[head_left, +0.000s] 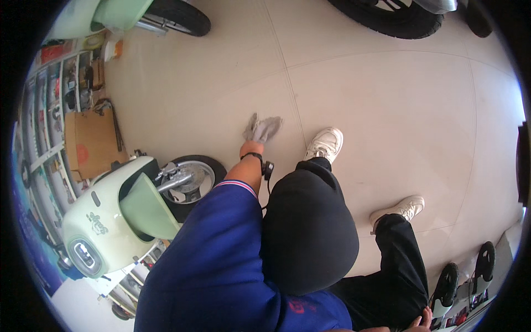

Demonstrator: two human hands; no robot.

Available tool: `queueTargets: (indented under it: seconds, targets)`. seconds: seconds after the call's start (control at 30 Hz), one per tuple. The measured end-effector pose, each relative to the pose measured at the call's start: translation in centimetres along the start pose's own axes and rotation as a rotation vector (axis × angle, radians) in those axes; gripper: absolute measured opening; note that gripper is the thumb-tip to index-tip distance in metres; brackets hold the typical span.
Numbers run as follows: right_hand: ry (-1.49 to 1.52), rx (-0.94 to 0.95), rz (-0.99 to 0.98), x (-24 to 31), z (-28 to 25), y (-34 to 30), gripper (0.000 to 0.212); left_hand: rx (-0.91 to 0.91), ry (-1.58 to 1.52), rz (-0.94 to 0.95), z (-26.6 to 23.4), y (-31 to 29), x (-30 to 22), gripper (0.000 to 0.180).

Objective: The person wipes the floor with a cloth by hand while squatting and sitting on a low stool in a showroom with several parked scooters.

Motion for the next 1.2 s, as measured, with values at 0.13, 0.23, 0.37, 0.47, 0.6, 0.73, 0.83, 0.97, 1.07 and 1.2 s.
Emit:
queueTargets:
  seconds: [0.13,0.23,0.37,0.47,0.6,0.73,0.83,0.97,1.07,1.2]
  targets:
    - [-0.059,0.08,-0.068,1.0,0.0,0.8,0.023,-0.197,-0.363,-0.071,-1.8,2.3,-5.7,0.06]
    - [0.013,0.12,-0.178,1.2,1.4,3.9,0.024,-0.673,-0.361,0.131,-9.4,5.3,-11.1,0.067]
    - [-0.04,-0.045,-0.057,1.6,0.2,1.5,0.029,-0.472,-0.396,0.69,-11.3,-7.6,-32.8,0.077]
    - [-0.047,-0.044,-0.066,2.0,0.4,1.6,0.027,-0.491,-0.147,1.207,-8.8,-18.1,-39.2,0.056]
    - [-0.055,0.114,-0.083,3.5,1.0,2.4,0.024,-0.453,0.35,1.74,2.1,-29.2,-38.2,0.045]
    - [-0.062,0.136,-0.116,4.4,1.5,3.3,0.024,-0.479,0.256,1.877,3.6,-29.9,-34.4,0.033]
    - [-0.095,0.14,-0.083,3.8,1.1,2.9,0.024,-0.525,0.146,1.573,-2.8,-23.0,-34.6,0.034]
    - [-0.066,0.129,-0.127,3.6,1.4,3.2,0.024,-0.873,-0.079,0.863,-12.7,-5.0,-26.3,0.036]
    - [-0.074,0.093,-0.11,3.4,0.9,2.2,0.024,-0.379,-0.128,0.419,-14.0,0.1,-20.7,0.047]
    - [-0.034,0.15,-0.173,3.8,1.5,3.7,0.025,-0.154,0.095,0.06,-10.5,10.3,-1.1,0.047]
Point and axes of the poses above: each hand's wrist, its own y-axis towards the middle knuckle, its own z-axis out of the palm, x = y × z, the point moved 9 cm from there along y, towards the middle knuckle, and after that the axes turned 7 degrees about -z, right-handed, at the moved point
